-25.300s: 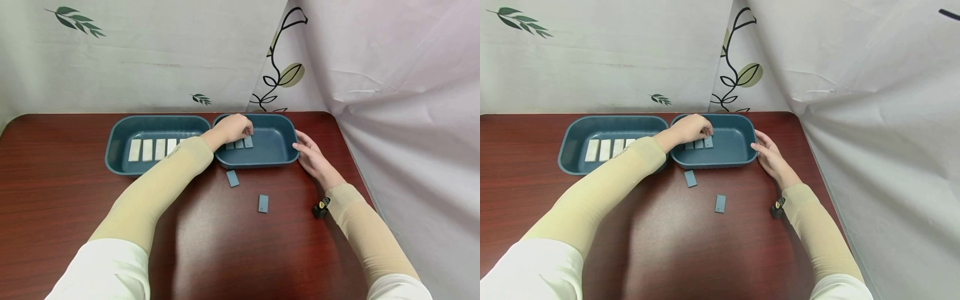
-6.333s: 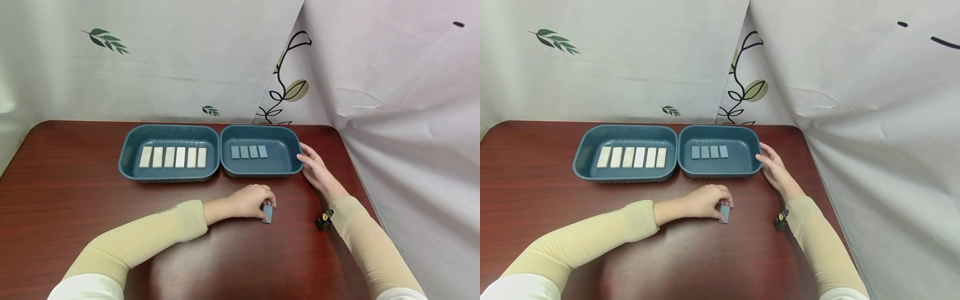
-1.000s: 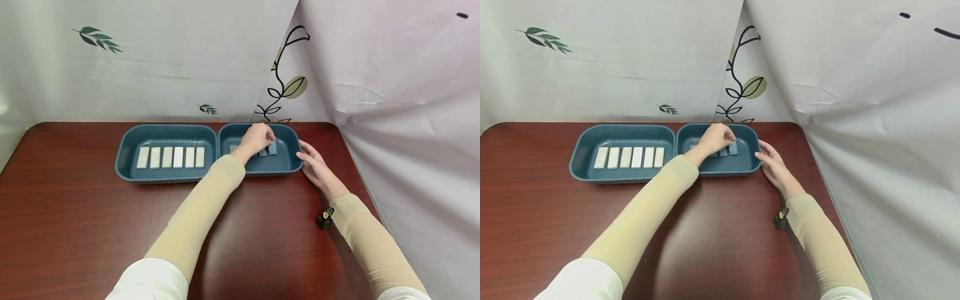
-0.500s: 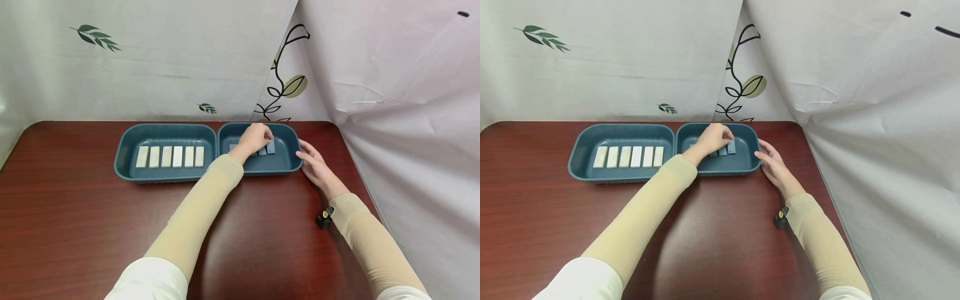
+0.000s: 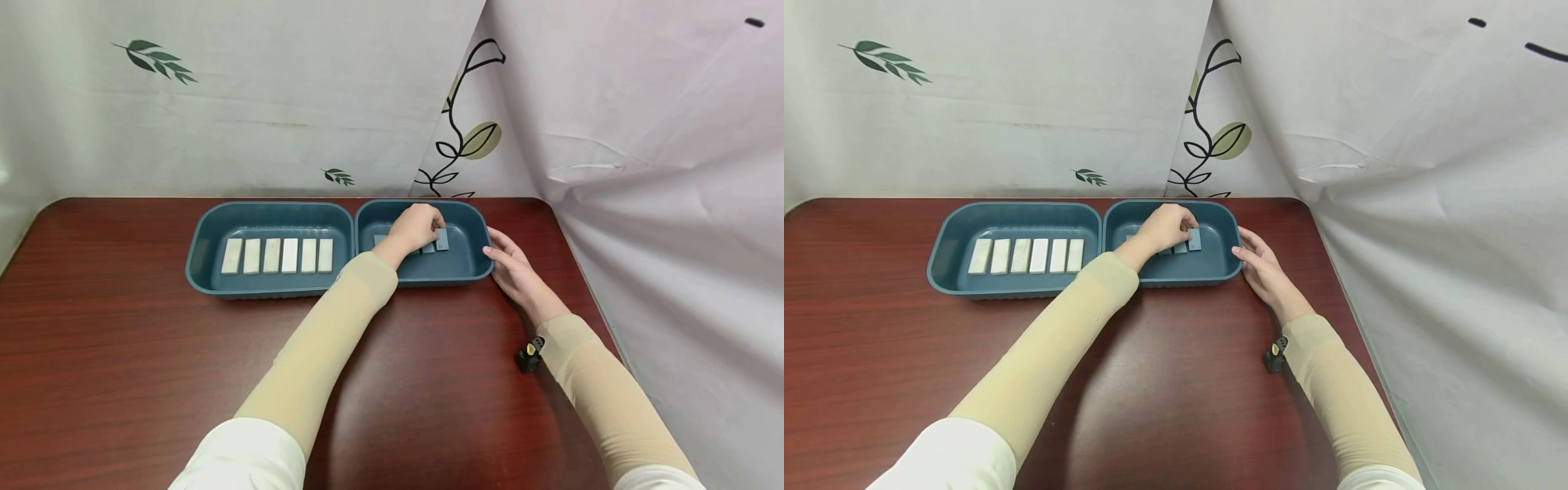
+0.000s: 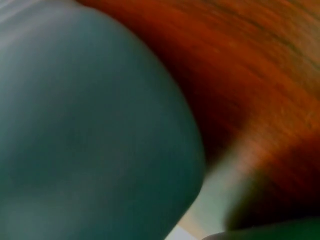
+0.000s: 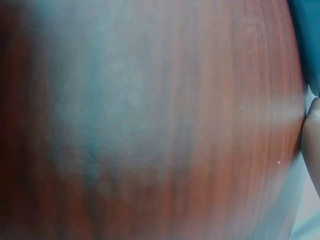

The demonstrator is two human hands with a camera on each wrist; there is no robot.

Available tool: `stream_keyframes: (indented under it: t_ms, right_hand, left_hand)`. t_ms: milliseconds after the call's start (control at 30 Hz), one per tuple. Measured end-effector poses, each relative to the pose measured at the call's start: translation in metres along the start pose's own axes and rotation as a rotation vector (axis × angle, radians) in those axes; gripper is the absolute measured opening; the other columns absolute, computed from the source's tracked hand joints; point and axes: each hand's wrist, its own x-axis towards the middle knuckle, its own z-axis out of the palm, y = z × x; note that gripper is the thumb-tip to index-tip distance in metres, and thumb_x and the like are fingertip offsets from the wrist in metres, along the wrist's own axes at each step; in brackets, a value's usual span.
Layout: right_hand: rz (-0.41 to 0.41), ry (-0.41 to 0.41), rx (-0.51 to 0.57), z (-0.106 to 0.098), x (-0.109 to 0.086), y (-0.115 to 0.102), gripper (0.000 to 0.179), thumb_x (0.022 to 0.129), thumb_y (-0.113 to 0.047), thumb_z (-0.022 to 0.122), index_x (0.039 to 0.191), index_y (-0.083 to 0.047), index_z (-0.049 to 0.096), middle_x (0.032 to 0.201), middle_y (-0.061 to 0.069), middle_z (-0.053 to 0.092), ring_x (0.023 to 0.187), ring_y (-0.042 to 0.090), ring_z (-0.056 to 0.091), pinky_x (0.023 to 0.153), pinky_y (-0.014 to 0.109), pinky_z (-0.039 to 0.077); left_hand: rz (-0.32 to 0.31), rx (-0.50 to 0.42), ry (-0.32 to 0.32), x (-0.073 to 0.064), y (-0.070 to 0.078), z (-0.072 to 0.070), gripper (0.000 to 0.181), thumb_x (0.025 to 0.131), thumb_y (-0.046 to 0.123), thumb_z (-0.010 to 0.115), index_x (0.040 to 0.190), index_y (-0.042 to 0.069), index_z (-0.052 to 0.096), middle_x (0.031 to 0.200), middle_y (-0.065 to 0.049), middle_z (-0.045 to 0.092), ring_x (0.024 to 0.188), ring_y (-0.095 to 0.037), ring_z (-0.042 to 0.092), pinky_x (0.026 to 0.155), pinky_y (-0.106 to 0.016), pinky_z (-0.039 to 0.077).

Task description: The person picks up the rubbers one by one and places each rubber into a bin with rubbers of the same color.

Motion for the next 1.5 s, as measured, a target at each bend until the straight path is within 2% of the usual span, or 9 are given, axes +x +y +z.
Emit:
stream_keyframes:
  t_ms: [433, 1233, 1500]
  right_hand:
    - [0.006, 0.0, 0.004, -0.0003, -0.0006, -0.0008, 0.041, 0.11, 0.001, 0.044, 0.148, -0.015, 0.048, 0.131, -0.009, 0.067, 0.117, 0.006, 0.065, 0.096, 0.018, 0.053]
    - [0.006, 0.003, 0.004, -0.0006, 0.0001, 0.0002, 0.041, 0.11, 0.0, 0.045, 0.147, -0.016, 0.049, 0.134, -0.01, 0.064, 0.12, 0.005, 0.062, 0.098, 0.018, 0.052]
    - [0.005, 0.007, 0.006, -0.0009, 0.0, 0.0004, 0.041, 0.109, 0.001, 0.045, 0.146, -0.017, 0.05, 0.134, -0.01, 0.064, 0.12, 0.005, 0.062, 0.097, 0.018, 0.052]
  left_hand:
    - [0.036, 0.03, -0.011, 0.0016, -0.003, 0.0017, 0.027, 0.104, 0.012, 0.07, 0.131, 0.012, 0.075, 0.134, -0.006, 0.073, 0.122, -0.022, 0.068, 0.103, -0.036, 0.056]
    - [0.02, 0.085, -0.006, 0.0032, -0.0034, 0.003, 0.027, 0.103, 0.016, 0.073, 0.13, 0.014, 0.075, 0.131, -0.005, 0.073, 0.12, -0.02, 0.068, 0.102, -0.036, 0.057]
    - [0.04, 0.099, 0.0, 0.0025, -0.0027, 0.0025, 0.027, 0.102, 0.015, 0.074, 0.129, 0.013, 0.076, 0.13, -0.006, 0.073, 0.119, -0.021, 0.068, 0.102, -0.035, 0.057]
